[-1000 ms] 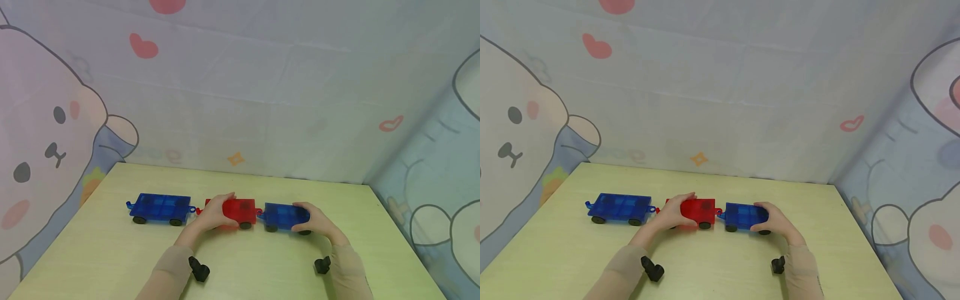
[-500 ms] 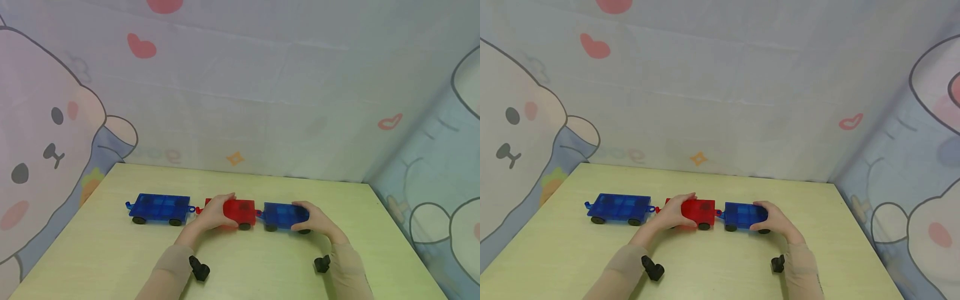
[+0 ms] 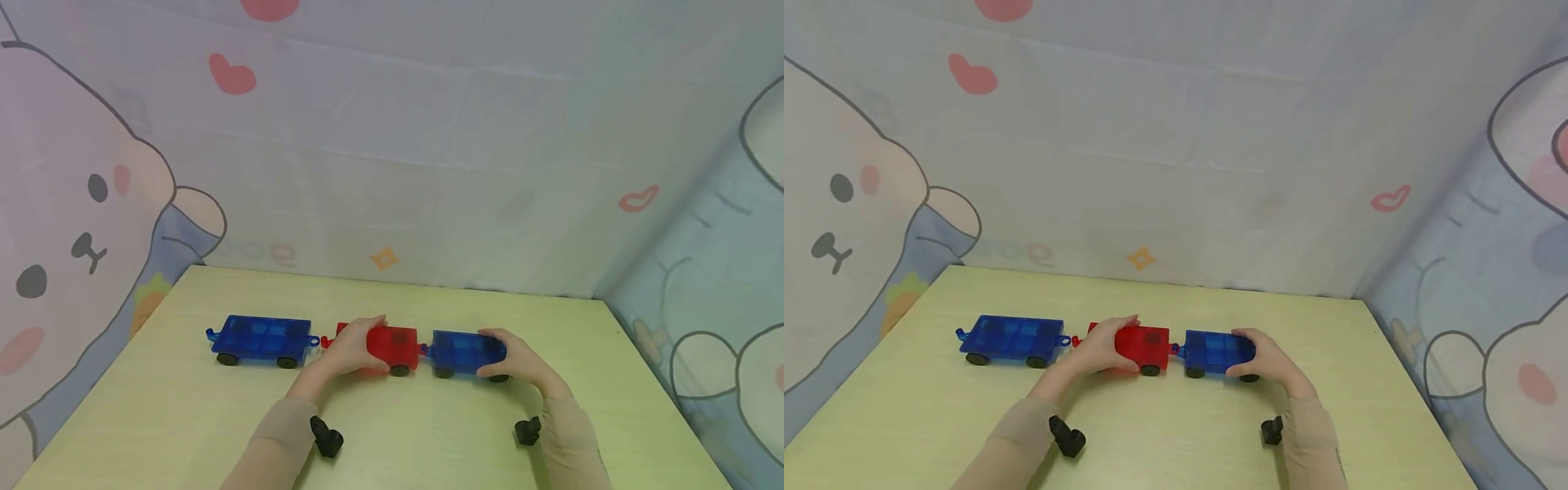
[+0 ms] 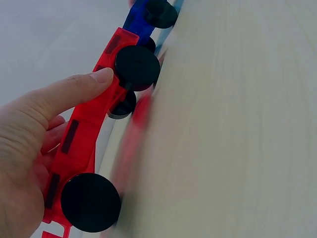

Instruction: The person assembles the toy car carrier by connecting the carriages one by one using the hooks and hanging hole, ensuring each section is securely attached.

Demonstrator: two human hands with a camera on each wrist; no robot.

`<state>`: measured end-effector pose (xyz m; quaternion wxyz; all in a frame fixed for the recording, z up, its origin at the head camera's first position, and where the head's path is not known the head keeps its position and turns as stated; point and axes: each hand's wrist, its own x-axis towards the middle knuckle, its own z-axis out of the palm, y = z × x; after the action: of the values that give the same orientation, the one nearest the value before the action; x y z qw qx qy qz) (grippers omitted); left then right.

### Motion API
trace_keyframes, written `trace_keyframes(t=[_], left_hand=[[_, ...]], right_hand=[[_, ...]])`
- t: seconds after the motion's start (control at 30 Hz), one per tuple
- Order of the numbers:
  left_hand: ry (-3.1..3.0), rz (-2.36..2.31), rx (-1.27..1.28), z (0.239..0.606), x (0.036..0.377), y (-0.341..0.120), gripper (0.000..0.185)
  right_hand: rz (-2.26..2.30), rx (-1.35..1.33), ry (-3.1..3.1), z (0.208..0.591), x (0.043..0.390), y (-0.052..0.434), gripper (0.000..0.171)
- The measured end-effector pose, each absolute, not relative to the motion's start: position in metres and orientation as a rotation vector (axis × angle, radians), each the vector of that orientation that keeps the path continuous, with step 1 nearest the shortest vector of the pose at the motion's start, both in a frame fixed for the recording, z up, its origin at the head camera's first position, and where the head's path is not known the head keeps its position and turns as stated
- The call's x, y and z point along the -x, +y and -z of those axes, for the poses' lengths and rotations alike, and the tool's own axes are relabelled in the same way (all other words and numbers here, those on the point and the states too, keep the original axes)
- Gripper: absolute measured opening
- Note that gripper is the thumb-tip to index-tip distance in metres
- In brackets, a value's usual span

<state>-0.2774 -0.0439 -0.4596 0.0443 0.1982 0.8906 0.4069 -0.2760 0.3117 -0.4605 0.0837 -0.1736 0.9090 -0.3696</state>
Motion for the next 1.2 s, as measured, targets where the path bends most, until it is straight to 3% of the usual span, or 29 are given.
trace_keyframes(t=[0.87,1.2], left_hand=[[2.717,-1.191,-0.733,0.452,0.272,-0.055,0.088],[2.727,-1.237,-0.775,0.45,0.273,-0.089,0.085]], right_hand=[[0.963,0.569,2.811,0.452,0.27,0.307,0.087],[1.062,0.632,2.82,0.43,0.267,0.262,0.086]])
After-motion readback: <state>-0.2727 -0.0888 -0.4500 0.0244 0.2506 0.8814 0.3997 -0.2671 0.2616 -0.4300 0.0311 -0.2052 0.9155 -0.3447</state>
